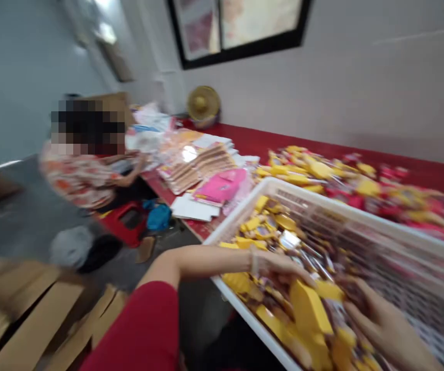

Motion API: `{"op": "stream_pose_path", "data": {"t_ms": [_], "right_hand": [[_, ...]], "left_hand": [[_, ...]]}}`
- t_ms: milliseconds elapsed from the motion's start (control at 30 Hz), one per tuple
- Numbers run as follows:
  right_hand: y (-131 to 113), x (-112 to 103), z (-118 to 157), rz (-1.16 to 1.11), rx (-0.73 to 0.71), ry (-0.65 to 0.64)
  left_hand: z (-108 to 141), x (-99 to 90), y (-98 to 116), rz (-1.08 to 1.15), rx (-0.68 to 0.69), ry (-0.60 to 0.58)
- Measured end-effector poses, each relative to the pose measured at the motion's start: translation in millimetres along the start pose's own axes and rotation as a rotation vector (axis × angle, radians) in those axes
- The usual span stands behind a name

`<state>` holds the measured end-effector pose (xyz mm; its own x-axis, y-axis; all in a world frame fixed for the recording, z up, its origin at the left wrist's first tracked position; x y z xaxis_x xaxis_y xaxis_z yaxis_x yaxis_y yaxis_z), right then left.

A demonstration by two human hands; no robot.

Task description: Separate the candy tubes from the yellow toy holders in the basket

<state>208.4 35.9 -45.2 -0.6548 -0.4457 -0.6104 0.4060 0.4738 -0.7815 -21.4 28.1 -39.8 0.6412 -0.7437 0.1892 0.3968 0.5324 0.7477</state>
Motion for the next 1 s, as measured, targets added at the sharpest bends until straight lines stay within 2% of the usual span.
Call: {"op": "stream_pose_path", "data": {"t_ms": [100, 133, 233, 333, 400, 467, 533, 633, 800, 900, 1000], "right_hand": [[-3.0, -6.1, 10.7, 0.137, 0.115, 0.119], [-2.0, -7.3, 9.5, 0.22, 0.129, 0.128], [0.8, -5.8, 7.0, 0.457, 0.119, 0.092], [-1.6, 2.5, 11.4, 0.583, 0.028, 0.067], [-4.5, 7.6, 15.2, 0.607, -0.077, 0.049], [-7.9, 8.3, 16.8, 0.591, -0.15, 0.045], [-12.3, 1.8, 14.7, 0.488, -0.116, 0.118], [-20.0, -18.4, 6.5, 0.11, 0.065, 0.293], [-23.3, -44.2, -2.5, -0.614, 0.42, 0.459], [-22.9, -46.3, -1.3, -0.908, 0.486, 0.43], [-25.2, -43.4, 2.2, -0.996, 0.492, 0.228]], "left_hand": [[16.5, -1.8, 11.2, -0.166, 0.168, 0.309], [18.7, -3.2, 15.3, -0.213, 0.221, 0.356], [20.4, 1.3, 23.4, -0.379, 0.293, 0.38], [20.6, 11.7, 24.7, -0.533, 0.295, 0.407], [19.5, 15.0, 23.3, -0.511, 0.245, 0.37], [17.8, 14.5, 22.2, -0.381, 0.156, 0.288], [16.6, 12.7, 23.6, -0.212, 0.09, 0.211], [17.3, 12.4, 30.9, -0.048, 0.136, 0.204], [17.4, 19.4, 33.5, -0.106, 0.253, 0.275], [15.7, 18.1, 28.9, -0.187, 0.313, 0.348], [17.8, 11.9, 27.2, -0.256, 0.345, 0.407]]}}
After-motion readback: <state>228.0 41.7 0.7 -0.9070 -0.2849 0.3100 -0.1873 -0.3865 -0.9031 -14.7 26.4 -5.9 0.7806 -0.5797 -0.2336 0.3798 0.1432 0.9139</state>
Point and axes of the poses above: each hand's wrist, its own z-axis away from the middle knuckle, its own x-axis out of the palm, y = z × x, the point moved 1 cm from there along -z, towards the middle knuckle, and after that the axes turned 14 degrees about -z, right-handed, at the moved point
